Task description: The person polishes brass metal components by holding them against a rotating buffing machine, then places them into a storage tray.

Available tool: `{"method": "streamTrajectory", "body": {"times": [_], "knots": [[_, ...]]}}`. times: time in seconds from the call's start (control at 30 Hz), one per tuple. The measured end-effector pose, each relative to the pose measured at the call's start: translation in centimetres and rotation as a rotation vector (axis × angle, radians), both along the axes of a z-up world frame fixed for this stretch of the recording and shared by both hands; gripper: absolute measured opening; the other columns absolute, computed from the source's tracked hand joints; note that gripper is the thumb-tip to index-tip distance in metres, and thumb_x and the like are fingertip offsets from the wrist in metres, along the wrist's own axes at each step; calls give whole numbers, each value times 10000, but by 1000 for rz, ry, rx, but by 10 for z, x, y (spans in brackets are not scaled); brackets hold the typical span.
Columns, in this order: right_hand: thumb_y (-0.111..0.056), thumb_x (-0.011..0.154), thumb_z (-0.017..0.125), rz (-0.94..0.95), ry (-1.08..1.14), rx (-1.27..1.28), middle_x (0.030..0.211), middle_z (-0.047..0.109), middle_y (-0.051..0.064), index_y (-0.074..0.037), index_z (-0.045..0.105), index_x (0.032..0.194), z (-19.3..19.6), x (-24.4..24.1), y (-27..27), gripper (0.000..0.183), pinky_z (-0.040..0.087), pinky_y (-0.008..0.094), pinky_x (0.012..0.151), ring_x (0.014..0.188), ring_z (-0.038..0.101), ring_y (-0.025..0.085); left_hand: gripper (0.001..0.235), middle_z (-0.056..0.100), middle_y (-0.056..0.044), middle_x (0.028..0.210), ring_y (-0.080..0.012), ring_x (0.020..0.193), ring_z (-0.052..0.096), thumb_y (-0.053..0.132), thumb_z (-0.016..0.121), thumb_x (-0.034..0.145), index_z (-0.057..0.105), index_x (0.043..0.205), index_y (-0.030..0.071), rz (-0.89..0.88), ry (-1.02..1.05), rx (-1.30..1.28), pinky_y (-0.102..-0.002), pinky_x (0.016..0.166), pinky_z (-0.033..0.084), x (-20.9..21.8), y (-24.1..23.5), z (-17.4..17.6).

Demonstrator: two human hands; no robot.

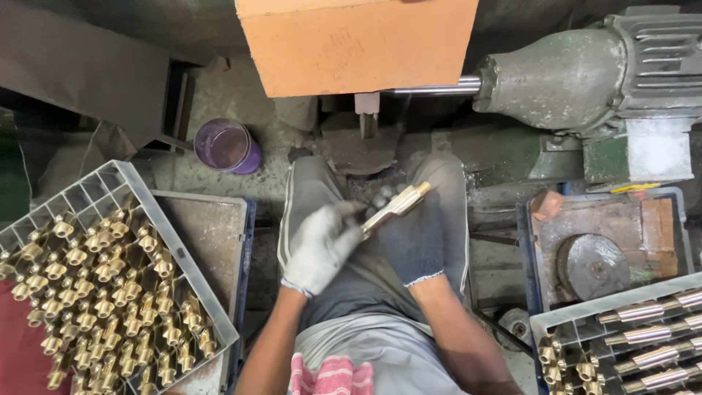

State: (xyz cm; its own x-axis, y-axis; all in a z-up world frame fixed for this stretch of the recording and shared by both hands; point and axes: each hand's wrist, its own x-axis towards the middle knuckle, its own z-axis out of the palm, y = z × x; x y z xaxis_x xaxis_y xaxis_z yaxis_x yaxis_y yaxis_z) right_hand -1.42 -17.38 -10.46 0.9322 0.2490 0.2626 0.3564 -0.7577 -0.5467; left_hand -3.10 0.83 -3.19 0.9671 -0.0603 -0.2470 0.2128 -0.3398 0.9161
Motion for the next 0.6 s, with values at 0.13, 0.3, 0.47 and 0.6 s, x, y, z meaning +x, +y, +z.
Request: {"method": "streamTrajectory", "body": {"times": [0.13,0.3,0.47,0.6], "knots": [[-229,968,577,-43,-110,-153,1226,675,98,-70,590,1305,7,3,2,373,467,459,949,1080,634,253,270,669,-28,910,-75,847,607,74,667,923,656,1178,-16,86,-50,-186,-239,786,500,-15,-15,-42],[-233,961,598,-6,-20,182,1275,699,100,-77,638,1302,15,6,1,377,446,489,968,1109,636,253,237,633,-12,819,-74,729,573,184,564,1002,649,1154,24,267,22,-497,-238,703,502,-10,-20,-64],[-188,1077,530,-199,507,1267,1068,665,183,23,616,1236,24,12,-5,278,508,387,862,958,615,238,303,588,-20,689,-94,576,537,269,539,1003,668,1065,1,303,169,-312,-271,549,465,7,-10,-55],[-125,1054,485,-287,519,701,905,624,188,14,642,1176,20,28,-22,243,509,406,673,742,613,278,325,562,-20,651,-104,521,503,333,528,1011,639,1016,27,267,230,-316,-278,513,431,31,-8,-62]]}}
